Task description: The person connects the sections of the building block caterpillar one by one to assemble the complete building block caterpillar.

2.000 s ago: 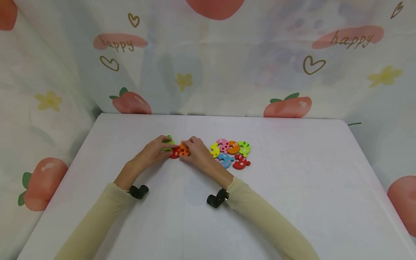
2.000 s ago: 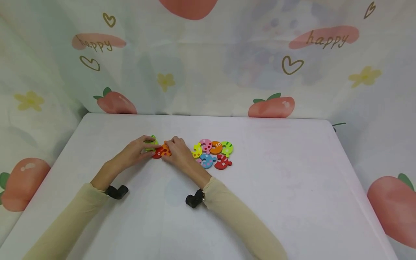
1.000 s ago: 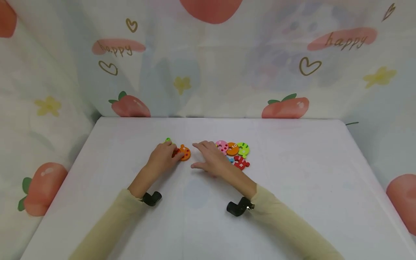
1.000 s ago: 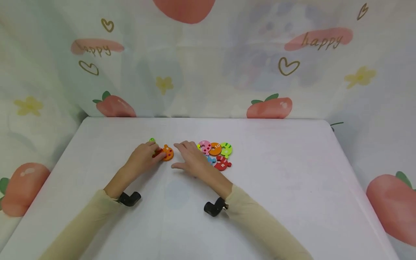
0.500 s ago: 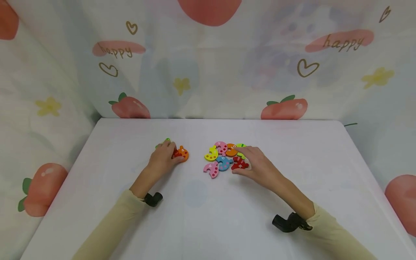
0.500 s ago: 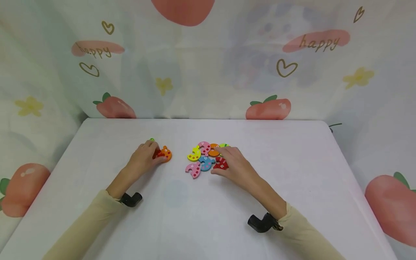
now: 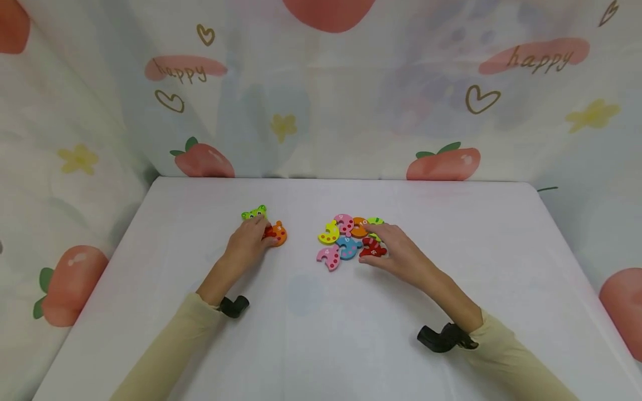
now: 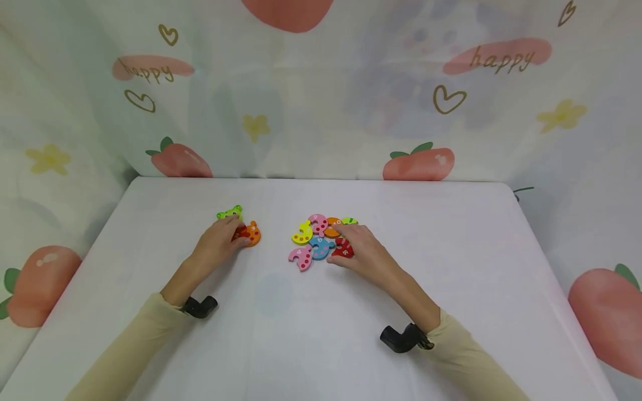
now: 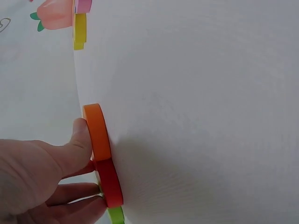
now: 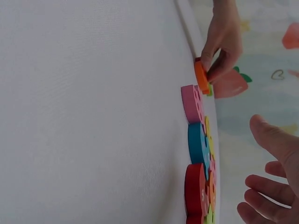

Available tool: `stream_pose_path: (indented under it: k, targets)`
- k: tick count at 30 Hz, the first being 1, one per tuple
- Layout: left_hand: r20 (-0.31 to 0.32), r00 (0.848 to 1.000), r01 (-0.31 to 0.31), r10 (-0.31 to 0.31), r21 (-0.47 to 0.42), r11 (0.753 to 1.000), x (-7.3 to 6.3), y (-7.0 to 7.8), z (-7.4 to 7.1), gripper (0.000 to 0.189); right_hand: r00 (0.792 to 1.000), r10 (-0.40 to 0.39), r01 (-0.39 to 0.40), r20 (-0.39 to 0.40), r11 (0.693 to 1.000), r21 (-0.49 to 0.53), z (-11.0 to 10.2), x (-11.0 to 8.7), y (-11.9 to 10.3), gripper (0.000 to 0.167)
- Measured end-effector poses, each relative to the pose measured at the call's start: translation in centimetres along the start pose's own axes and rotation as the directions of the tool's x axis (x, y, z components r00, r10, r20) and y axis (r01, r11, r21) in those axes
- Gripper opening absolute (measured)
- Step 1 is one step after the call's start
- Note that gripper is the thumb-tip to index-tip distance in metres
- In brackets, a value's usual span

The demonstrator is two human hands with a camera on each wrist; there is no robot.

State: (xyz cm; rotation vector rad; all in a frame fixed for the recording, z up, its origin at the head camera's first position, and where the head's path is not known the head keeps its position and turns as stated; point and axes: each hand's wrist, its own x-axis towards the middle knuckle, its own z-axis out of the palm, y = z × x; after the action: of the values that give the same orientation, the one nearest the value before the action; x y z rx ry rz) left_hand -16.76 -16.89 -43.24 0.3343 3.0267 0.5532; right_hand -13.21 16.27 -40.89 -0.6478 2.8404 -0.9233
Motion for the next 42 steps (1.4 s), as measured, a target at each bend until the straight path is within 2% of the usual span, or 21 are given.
stream_pose_path:
  k: [3,9,15,22,26,32,38,42]
  targets:
    - [0.020,1.000,0.013,-0.014,0.033,0.999,0.0,0.3,-0.2,0.043,0.999,-0.035,0.034,0.029,0.999,0.027,0.4,0.4,-0.5,0.068]
    - [0.049,0.997,0.057,-0.059,0.030,0.998,0.4,0.7,-0.4,0.049,0.992,-0.078,0.074,0.098,0.996,0.040,1.5,1.3,-1.2,0.068]
    - [0.029,0.997,0.068,-0.070,0.070,0.995,0.4,0.6,-0.3,0.053,0.986,-0.110,0.108,0.123,0.994,0.029,2.9,2.0,-2.1,0.064]
    - [0.002,0.999,0.050,-0.051,0.067,0.997,0.3,-0.1,-0.1,0.048,0.982,-0.094,0.097,0.162,0.995,-0.012,4.1,2.5,-3.1,0.064]
    - [-0.006,0.999,0.039,-0.038,0.050,0.998,0.4,-0.5,-0.3,0.048,0.980,-0.122,0.129,0.155,0.991,-0.036,4.3,2.6,-3.5,0.065]
    - [0.018,0.999,0.047,-0.047,0.048,0.998,0.3,-0.7,-0.4,0.048,0.984,-0.111,0.118,0.141,0.992,-0.041,4.1,2.5,-3.6,0.065]
    - [0.026,0.999,0.039,-0.040,0.040,0.998,0.0,-1.0,-0.4,0.048,0.991,-0.081,0.085,0.105,0.996,-0.034,3.8,1.9,-2.7,0.065]
    - [0.023,0.999,0.035,-0.035,0.028,0.999,-0.2,-1.1,-0.5,0.047,0.992,-0.095,0.099,0.081,0.994,-0.047,3.6,1.6,-1.9,0.066]
